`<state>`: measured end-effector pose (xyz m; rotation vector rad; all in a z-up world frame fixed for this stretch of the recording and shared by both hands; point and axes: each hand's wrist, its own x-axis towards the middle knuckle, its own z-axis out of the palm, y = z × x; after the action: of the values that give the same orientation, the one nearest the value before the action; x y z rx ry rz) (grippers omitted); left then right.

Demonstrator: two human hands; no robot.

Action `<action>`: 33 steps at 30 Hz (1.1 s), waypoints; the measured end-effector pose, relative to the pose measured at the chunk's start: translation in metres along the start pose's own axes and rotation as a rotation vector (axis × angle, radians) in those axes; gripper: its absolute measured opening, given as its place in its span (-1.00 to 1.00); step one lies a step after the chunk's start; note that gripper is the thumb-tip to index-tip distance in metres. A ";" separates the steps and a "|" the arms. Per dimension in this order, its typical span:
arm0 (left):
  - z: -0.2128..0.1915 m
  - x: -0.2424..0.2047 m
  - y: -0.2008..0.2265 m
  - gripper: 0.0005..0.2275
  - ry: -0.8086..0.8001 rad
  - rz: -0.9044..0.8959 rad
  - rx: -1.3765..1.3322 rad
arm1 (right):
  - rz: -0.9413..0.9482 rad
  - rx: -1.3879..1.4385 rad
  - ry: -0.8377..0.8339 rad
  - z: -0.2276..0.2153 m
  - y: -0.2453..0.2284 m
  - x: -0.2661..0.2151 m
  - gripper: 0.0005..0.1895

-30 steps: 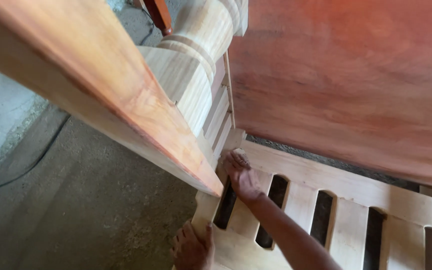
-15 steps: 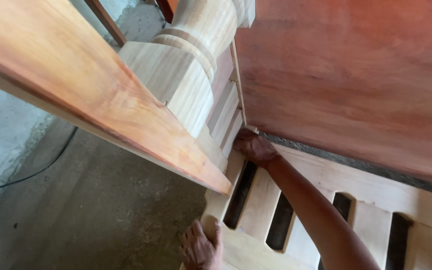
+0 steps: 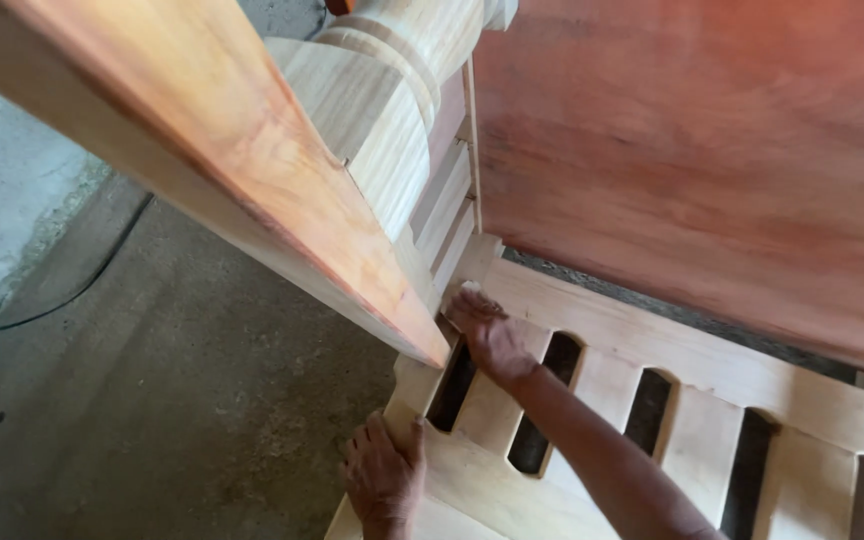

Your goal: The person sands a wooden furniture frame with sandpaper to prepare it for finishing.

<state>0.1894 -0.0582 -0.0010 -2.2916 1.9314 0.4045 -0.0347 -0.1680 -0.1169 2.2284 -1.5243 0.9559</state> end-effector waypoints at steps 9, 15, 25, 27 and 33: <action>-0.001 0.004 -0.005 -0.40 0.068 0.024 -0.051 | 0.719 0.055 -0.355 -0.112 -0.078 0.044 -0.85; 0.005 0.003 -0.009 -0.41 -0.012 0.024 -0.001 | 0.675 -0.098 -0.053 -0.038 -0.079 0.016 -0.75; -0.002 -0.002 -0.007 -0.42 0.137 0.051 -0.026 | 0.609 -0.077 -0.238 -0.008 -0.047 0.011 -0.85; -0.003 -0.003 -0.010 -0.42 0.149 0.045 -0.016 | 0.632 0.000 -0.157 -0.002 -0.053 0.005 -0.85; -0.002 0.001 -0.009 -0.37 0.138 0.052 -0.073 | 0.575 -0.192 -0.139 -0.004 -0.056 0.001 -0.76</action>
<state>0.1990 -0.0575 -0.0002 -2.3773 2.0777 0.3358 0.0143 -0.1436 -0.1055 1.7827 -2.2816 0.7538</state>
